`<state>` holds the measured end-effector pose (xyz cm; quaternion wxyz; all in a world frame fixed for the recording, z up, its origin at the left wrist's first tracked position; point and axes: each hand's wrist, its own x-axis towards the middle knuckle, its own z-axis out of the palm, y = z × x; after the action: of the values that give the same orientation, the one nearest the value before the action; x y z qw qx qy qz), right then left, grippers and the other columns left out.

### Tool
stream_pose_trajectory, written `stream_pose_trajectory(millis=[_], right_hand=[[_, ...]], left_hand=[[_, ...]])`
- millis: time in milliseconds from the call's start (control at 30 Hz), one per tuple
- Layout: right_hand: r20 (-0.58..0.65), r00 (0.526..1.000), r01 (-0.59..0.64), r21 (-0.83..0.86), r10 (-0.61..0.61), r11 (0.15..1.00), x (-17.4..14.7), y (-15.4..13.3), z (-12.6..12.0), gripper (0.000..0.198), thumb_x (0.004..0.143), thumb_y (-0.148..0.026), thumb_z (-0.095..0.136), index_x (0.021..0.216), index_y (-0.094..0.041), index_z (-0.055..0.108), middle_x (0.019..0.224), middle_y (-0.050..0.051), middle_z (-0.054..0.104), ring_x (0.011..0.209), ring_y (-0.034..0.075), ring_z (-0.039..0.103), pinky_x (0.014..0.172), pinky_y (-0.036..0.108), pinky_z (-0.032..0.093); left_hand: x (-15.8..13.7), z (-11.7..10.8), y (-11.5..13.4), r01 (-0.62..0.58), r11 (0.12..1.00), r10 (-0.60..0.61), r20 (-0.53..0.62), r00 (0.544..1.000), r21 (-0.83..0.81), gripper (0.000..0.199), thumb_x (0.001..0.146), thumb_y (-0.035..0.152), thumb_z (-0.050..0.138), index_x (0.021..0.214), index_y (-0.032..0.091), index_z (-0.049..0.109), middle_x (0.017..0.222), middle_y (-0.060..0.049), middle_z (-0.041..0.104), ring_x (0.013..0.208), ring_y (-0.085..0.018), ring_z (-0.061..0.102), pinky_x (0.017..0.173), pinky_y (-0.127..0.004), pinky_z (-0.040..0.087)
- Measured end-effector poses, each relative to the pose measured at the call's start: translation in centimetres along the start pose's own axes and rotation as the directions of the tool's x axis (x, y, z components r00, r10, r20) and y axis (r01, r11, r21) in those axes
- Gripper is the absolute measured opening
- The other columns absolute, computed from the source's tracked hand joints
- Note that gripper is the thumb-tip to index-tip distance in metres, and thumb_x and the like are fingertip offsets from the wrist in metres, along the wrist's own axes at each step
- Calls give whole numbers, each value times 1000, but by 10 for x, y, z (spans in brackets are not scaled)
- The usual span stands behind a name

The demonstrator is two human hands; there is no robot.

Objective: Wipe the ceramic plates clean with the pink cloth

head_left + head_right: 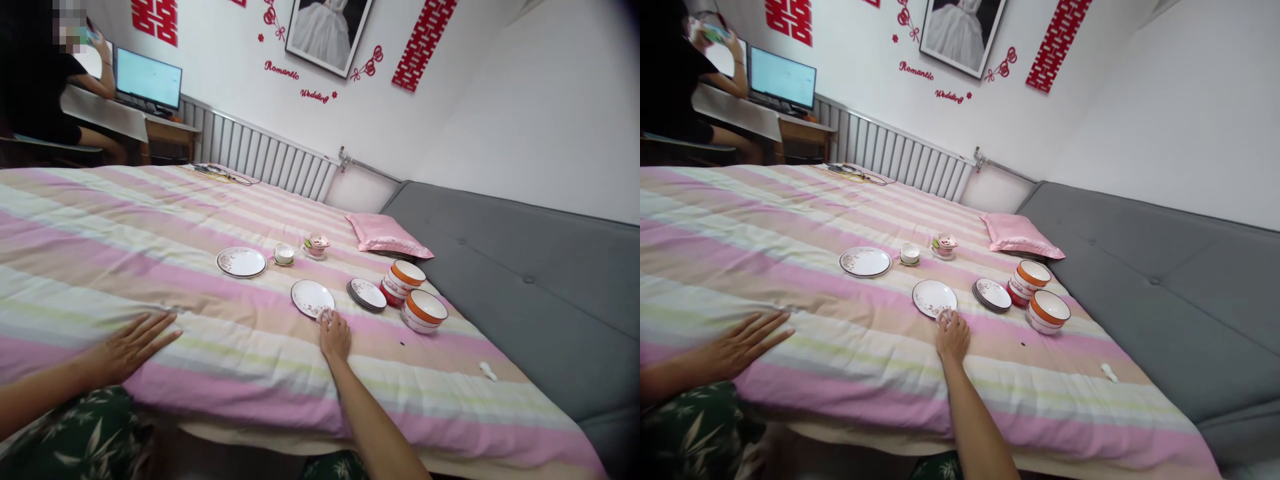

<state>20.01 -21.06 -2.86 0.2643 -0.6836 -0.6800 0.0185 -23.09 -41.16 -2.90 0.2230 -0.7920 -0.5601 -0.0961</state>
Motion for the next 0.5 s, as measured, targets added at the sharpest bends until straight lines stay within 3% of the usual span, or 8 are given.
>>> stream_pose_trajectory(millis=[133, 267, 400, 500], right_hand=[[2, 1000, -9, -22, 9, 1000, 0, -1, 2, 44, 88, -40, 39, 125, -19, 49, 119, 13, 56, 104, 26, 51, 88, 35, 32], [9, 1000, -19, -52, 19, 998, -1, -4, 2, 45, 89, -40, 38, 127, -18, 48, 120, 14, 55, 105, 26, 50, 89, 35, 32], [18, 1000, -22, -71, 23, 997, -3, -7, -1, 44, 89, -39, 38, 127, -19, 47, 121, 13, 54, 106, 25, 50, 89, 34, 33], [20, 999, -26, -73, 28, 997, -3, -10, -4, 43, 90, -40, 37, 127, -19, 48, 122, 12, 54, 106, 25, 50, 89, 34, 33]], left_hand=[[1, -10, -2, -40, 997, 43, 59, 997, -67, 50, 75, 16, 46, 124, 18, 56, 139, -11, 46, 132, -23, 36, 112, -38, 15], [0, -16, 3, 10, 974, 10, 88, 996, -226, 62, 67, 14, 44, 129, 16, 51, 144, -11, 38, 135, -23, 30, 112, -41, 16], [0, -21, 8, 86, 915, -75, 41, 996, -395, 72, 61, 13, 39, 132, 24, 45, 147, -1, 28, 134, -22, 29, 109, -48, 16], [2, -27, 3, 129, 867, -67, 143, 987, -481, 76, 58, 15, 43, 132, 30, 42, 147, 2, 26, 135, -24, 28, 108, -49, 15]])
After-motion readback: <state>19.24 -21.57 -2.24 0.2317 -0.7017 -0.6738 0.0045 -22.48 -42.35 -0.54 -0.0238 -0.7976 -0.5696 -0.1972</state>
